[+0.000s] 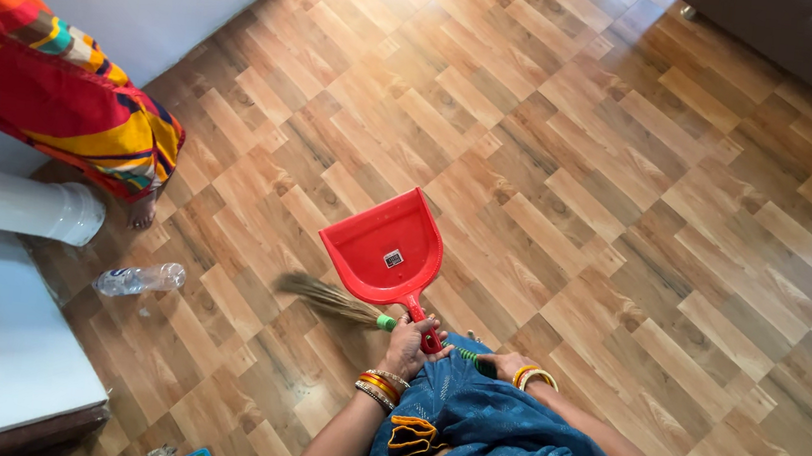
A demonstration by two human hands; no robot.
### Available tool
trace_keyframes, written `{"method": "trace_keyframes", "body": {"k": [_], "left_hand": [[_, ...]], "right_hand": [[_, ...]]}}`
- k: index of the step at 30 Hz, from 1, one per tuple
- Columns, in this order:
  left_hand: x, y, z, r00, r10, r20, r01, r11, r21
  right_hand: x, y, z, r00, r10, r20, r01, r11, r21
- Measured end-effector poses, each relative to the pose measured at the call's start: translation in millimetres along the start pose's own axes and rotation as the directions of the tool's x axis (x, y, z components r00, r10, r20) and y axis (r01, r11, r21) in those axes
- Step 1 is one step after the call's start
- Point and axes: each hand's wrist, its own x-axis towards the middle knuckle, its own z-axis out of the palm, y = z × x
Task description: The person sweeps a wooden floor with a broom and dustpan, moving around furniture and rugs to gather debris. The person holds the dustpan in one hand and sweeps with the other, navigating around a bed, a glass table, and a sofa.
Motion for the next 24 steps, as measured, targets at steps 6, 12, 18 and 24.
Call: {"method": "trace_keyframes", "body": {"k": [6,12,18,24], "left_hand": [[10.3,-0.4,19.8,1.0,0.008,-0.005,-0.008,1.0,0.016],[11.9,6.8,33.7,1.0,0.007,-0.027,-0.006,1.0,0.002],[29.8,21.5,53.2,1.0,-0.023,0.0,0.023,0.999,0.028],[56.4,55.9,90.7,0.998,-0.056,-0.001,0.055,0.994,0.092]], "right_hand": [[-1.7,31.8,-25.8,0.949,0.089,-0.301,-0.03,0.98,0.197],[27.1,59.3,-90.7,0.843,0.365,-0.396,-0.256,0.918,0.302],[58.6,63.4,-135.2,0.74,0.402,-0.539,-0.189,0.894,0.406],[51.2,37.6,-115.4,0.779,0.327,-0.535,-0.097,0.906,0.413]]}}
